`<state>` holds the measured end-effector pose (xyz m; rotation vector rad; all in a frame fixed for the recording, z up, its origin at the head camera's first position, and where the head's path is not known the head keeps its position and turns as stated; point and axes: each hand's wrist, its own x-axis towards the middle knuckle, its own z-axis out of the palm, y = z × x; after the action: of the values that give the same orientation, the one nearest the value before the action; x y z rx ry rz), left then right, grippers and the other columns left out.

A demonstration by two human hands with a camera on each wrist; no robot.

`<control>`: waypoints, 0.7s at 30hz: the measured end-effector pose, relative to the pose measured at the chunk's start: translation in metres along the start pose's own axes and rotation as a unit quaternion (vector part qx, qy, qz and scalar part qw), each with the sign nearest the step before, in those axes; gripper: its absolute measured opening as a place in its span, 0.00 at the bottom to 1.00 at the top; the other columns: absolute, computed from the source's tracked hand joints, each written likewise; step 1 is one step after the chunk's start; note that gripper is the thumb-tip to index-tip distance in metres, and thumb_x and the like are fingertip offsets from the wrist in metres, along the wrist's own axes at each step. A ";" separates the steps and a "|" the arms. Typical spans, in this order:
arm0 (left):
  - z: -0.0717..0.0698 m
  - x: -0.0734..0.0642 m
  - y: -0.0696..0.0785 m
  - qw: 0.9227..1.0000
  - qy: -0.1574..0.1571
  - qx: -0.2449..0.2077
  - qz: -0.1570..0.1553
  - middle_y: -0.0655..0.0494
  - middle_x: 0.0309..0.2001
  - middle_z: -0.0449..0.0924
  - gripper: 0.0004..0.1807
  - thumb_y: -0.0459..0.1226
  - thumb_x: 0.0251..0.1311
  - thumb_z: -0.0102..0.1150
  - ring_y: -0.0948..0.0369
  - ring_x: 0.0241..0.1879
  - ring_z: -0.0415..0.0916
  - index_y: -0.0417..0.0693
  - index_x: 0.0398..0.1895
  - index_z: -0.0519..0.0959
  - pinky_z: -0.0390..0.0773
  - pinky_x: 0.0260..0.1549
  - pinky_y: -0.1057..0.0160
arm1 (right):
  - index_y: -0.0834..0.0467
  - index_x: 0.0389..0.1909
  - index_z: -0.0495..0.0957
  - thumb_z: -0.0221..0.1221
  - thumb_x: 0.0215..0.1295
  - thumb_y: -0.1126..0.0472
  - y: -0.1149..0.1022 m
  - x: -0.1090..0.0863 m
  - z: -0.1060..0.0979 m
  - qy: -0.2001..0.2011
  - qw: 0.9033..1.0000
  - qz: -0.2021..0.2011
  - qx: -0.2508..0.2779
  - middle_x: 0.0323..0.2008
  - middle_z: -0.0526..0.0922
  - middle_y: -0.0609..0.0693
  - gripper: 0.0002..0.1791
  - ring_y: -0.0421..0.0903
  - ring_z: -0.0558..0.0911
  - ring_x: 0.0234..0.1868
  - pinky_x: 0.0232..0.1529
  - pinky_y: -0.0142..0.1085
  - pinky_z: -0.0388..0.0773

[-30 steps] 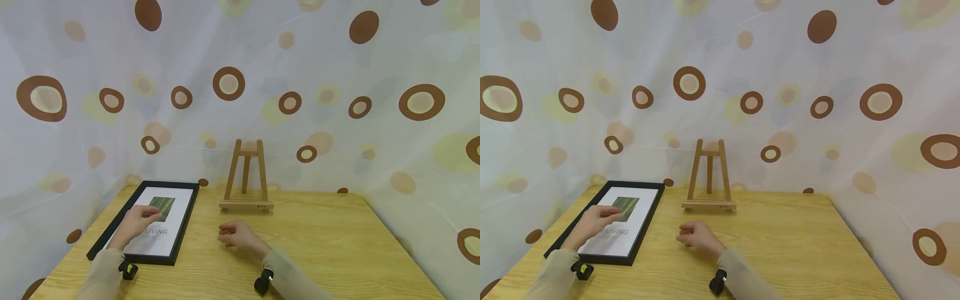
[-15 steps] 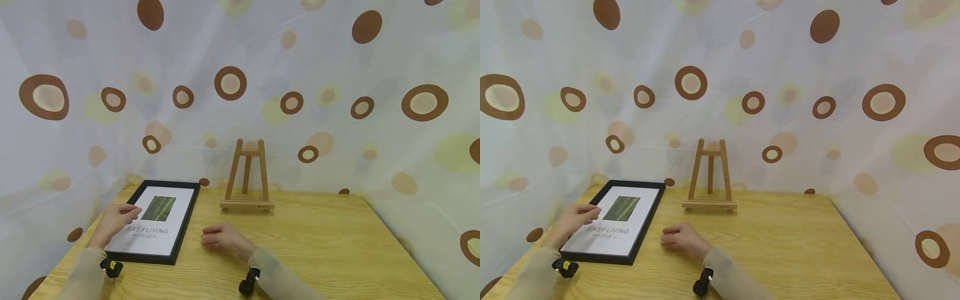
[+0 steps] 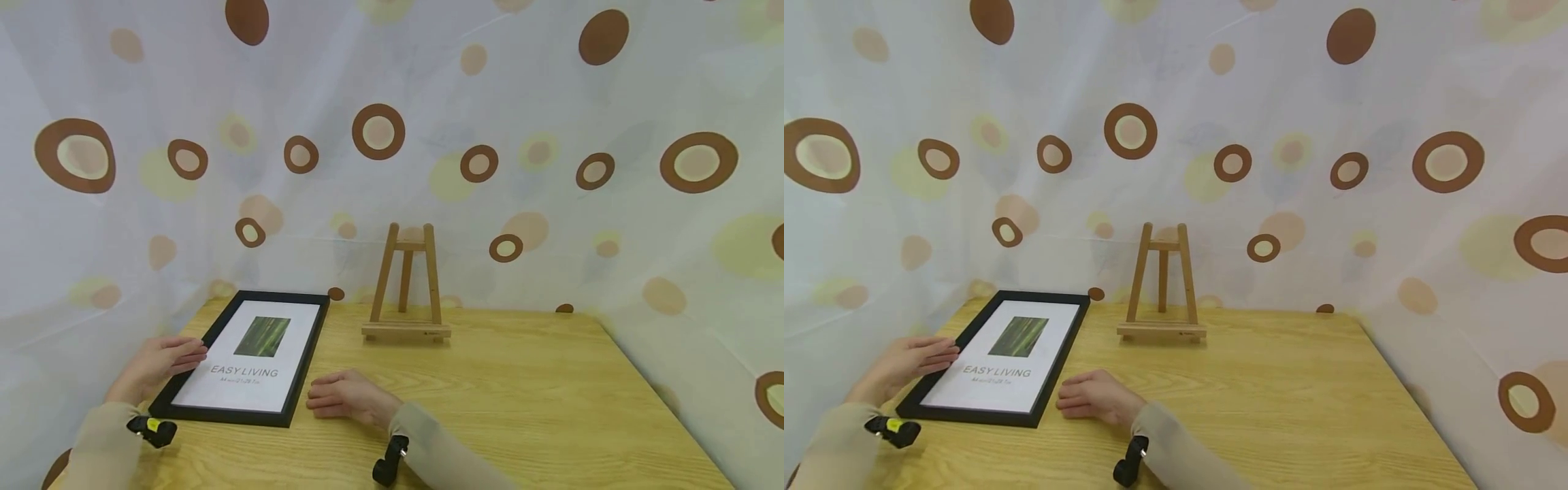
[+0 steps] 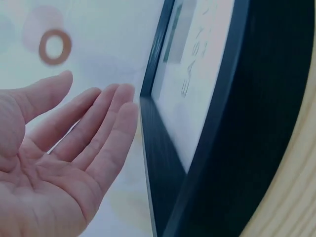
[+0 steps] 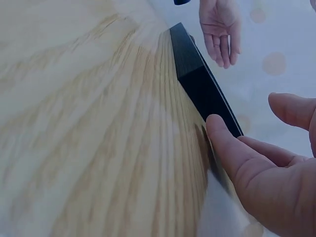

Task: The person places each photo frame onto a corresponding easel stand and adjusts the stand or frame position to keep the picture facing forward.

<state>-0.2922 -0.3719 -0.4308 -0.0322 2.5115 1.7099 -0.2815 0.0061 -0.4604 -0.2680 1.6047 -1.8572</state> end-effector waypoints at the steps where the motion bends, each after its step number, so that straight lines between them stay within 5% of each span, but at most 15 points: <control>1: -0.004 0.000 -0.002 1.000 -0.007 -0.017 -0.001 0.40 0.52 0.82 0.33 0.40 0.75 0.47 0.68 0.44 0.82 0.17 0.67 0.56 0.82 0.49 0.63 | 0.74 0.65 0.66 0.56 0.70 0.66 -0.001 0.001 0.001 -0.002 1.000 0.002 0.005 0.57 0.79 0.67 0.26 0.59 0.80 0.57 0.57 0.47 0.80; 6: -0.020 -0.004 -0.011 0.998 -0.027 -0.064 -0.010 0.58 0.43 0.84 0.30 0.37 0.74 0.48 0.69 0.41 0.82 0.15 0.64 0.59 0.83 0.46 0.66 | 0.75 0.66 0.64 0.55 0.70 0.66 -0.003 0.007 0.005 -0.010 1.000 0.009 0.023 0.57 0.79 0.67 0.27 0.58 0.80 0.58 0.58 0.47 0.79; 10: -0.026 -0.008 -0.016 0.995 -0.042 -0.088 -0.017 0.61 0.40 0.84 0.24 0.35 0.73 0.49 0.68 0.40 0.82 0.18 0.59 0.67 0.83 0.45 0.67 | 0.75 0.67 0.61 0.55 0.71 0.66 -0.002 0.008 0.008 -0.009 0.999 0.012 0.032 0.59 0.77 0.68 0.29 0.60 0.78 0.60 0.59 0.48 0.78; 17: -0.036 -0.016 -0.023 0.986 -0.052 -0.156 -0.033 0.63 0.38 0.84 0.08 0.32 0.72 0.50 0.69 0.40 0.82 0.42 0.44 0.81 0.83 0.44 0.68 | 0.75 0.66 0.62 0.56 0.70 0.65 -0.003 0.006 0.012 0.005 0.999 0.011 0.041 0.57 0.78 0.65 0.28 0.57 0.78 0.59 0.58 0.48 0.78; 21: -0.040 -0.017 -0.026 0.987 -0.057 -0.137 -0.061 0.62 0.39 0.84 0.10 0.32 0.71 0.51 0.69 0.40 0.81 0.37 0.44 0.83 0.83 0.44 0.66 | 0.75 0.67 0.61 0.56 0.70 0.65 -0.002 0.007 0.014 0.017 0.999 0.013 0.039 0.58 0.78 0.64 0.29 0.56 0.79 0.59 0.57 0.47 0.79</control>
<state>-0.2766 -0.4190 -0.4389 -0.1055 2.1317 1.9333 -0.2799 -0.0097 -0.4569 -0.1806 1.5464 -1.9092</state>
